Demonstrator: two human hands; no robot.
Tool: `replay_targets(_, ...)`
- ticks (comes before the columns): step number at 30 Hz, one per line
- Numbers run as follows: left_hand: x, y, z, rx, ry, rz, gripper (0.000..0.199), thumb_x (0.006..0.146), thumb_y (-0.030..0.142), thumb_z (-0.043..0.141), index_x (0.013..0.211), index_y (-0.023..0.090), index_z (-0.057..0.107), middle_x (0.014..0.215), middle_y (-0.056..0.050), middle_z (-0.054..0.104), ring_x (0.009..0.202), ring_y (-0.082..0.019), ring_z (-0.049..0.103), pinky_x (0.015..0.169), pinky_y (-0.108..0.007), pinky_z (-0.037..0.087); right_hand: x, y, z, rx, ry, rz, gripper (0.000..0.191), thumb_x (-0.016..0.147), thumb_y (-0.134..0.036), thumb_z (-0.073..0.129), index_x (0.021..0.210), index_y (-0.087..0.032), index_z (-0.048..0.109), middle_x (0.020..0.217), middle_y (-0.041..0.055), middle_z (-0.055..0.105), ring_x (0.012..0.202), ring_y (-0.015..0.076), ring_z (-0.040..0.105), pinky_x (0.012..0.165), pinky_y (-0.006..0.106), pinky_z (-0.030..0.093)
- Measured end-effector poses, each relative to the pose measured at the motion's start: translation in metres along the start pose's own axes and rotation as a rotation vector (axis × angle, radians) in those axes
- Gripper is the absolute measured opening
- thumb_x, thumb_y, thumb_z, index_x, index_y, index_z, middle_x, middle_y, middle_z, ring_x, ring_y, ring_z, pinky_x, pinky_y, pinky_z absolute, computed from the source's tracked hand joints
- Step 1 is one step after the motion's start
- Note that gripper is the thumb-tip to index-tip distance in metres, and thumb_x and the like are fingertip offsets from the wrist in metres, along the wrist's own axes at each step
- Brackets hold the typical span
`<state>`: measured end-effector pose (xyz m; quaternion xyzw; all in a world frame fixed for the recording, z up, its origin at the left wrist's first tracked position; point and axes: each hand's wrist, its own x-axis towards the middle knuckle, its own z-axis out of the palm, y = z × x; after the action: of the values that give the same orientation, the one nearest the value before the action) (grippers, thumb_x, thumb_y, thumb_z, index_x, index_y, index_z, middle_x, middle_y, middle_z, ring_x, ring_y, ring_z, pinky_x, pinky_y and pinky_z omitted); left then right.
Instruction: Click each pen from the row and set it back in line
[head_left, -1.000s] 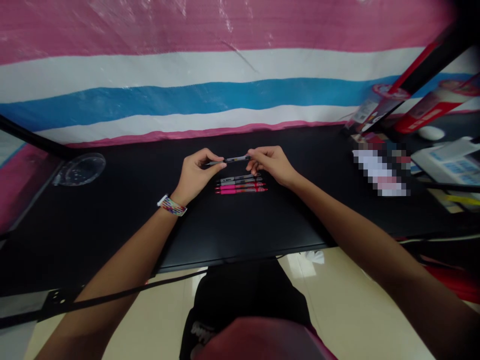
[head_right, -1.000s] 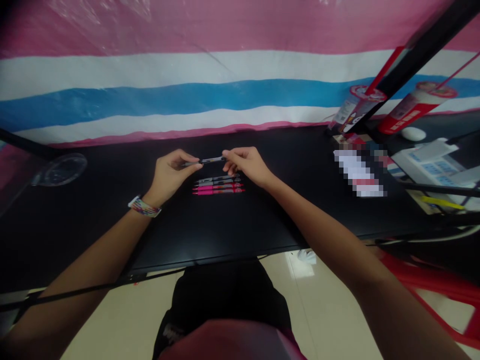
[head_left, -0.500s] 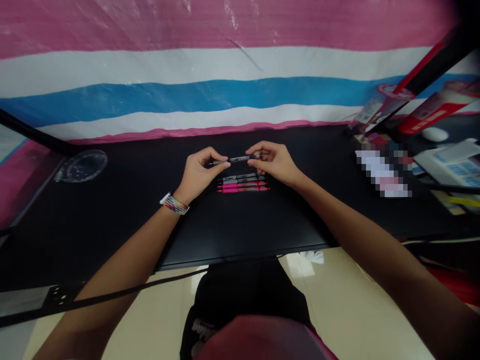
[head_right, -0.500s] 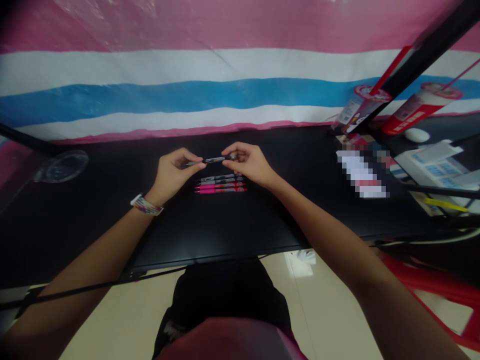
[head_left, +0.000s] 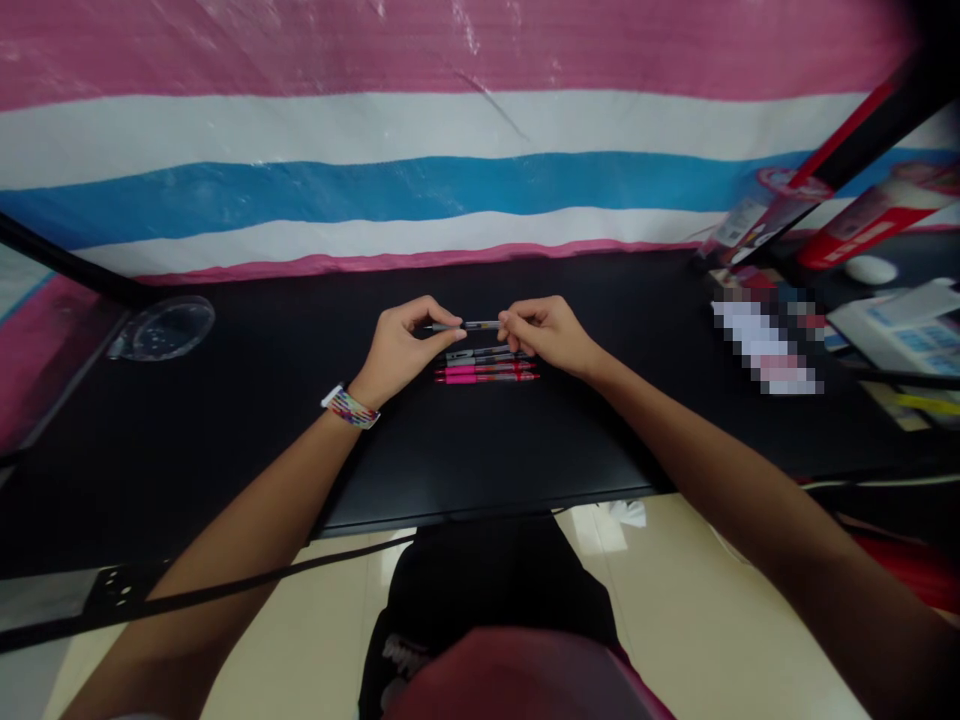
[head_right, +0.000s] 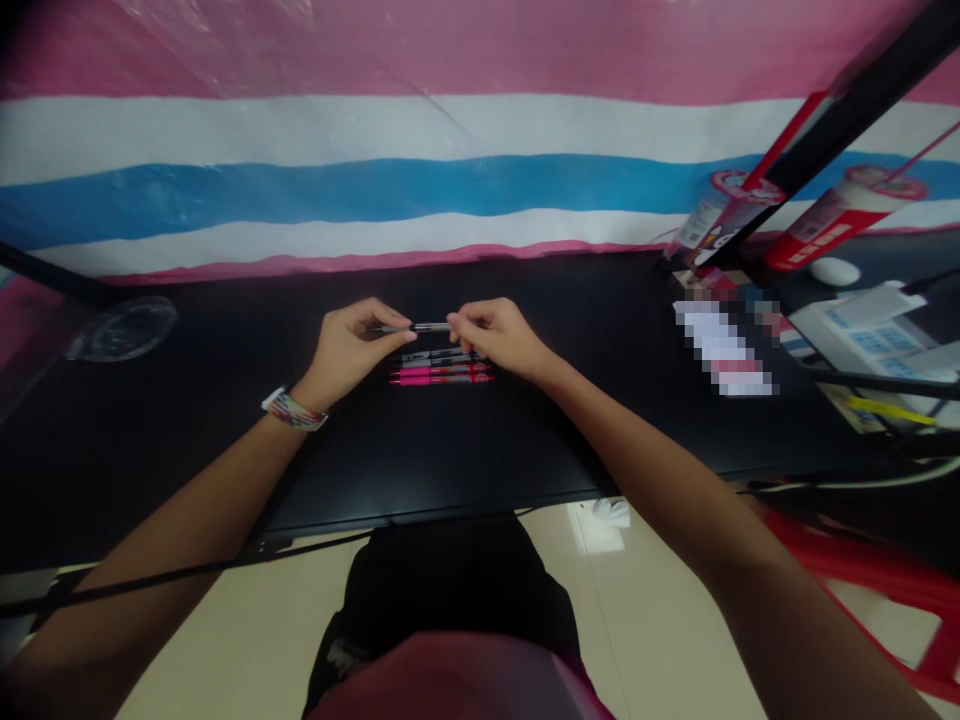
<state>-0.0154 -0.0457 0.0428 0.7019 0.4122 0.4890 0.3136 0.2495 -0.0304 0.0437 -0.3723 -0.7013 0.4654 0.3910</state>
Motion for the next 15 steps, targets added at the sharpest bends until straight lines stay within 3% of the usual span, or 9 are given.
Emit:
replay_targets(3,-0.0005,-0.0003,0.0001,0.004,-0.001,-0.007,0.023,0.086,0.039,0.094,0.089,0.022,0.079,0.097,-0.007,0.085,0.094,-0.023,0.081,0.089,-0.038,0.065,-0.0002,0.0001,0.0019,0.006,0.002,-0.003,0.047,0.102,-0.064,0.074,0.088,-0.020,0.081,0.070,0.0019,0.070,0.055,0.0122,0.053,0.054,0.029,0.043)
replay_targets(7,-0.0011,-0.0017,-0.0005,0.032,-0.002,-0.033,0.029,0.086,0.046,0.094,0.089,0.022,0.079,0.099,-0.008,0.086,0.094,-0.024,0.081,0.089,-0.039,0.065,0.0006,-0.0005,0.0023,-0.017,0.044,-0.096,0.034,0.088,-0.053,0.091,0.100,-0.022,0.084,0.096,0.0060,0.080,0.079,0.0189,0.068,0.069,0.031,0.054)
replay_targets(12,-0.0027,0.0005,-0.0009,0.058,-0.018,0.000,0.026,0.087,0.044,0.093,0.089,0.022,0.080,0.098,-0.008,0.086,0.095,-0.025,0.081,0.090,-0.040,0.065,-0.0022,-0.0031,0.0000,-0.012,-0.038,0.009,0.038,0.097,-0.059,0.082,0.093,-0.020,0.082,0.073,0.0011,0.071,0.057,0.0126,0.053,0.055,0.029,0.041)
replay_targets(15,-0.0039,0.0031,-0.0008,0.084,-0.012,0.024,0.023,0.088,0.043,0.093,0.089,0.023,0.081,0.098,-0.007,0.086,0.096,-0.025,0.081,0.092,-0.041,0.065,-0.0033,-0.0047,0.0009,0.018,-0.057,0.038,0.040,0.098,-0.060,0.082,0.091,-0.020,0.082,0.069,-0.0005,0.066,0.054,0.0113,0.050,0.053,0.029,0.037)
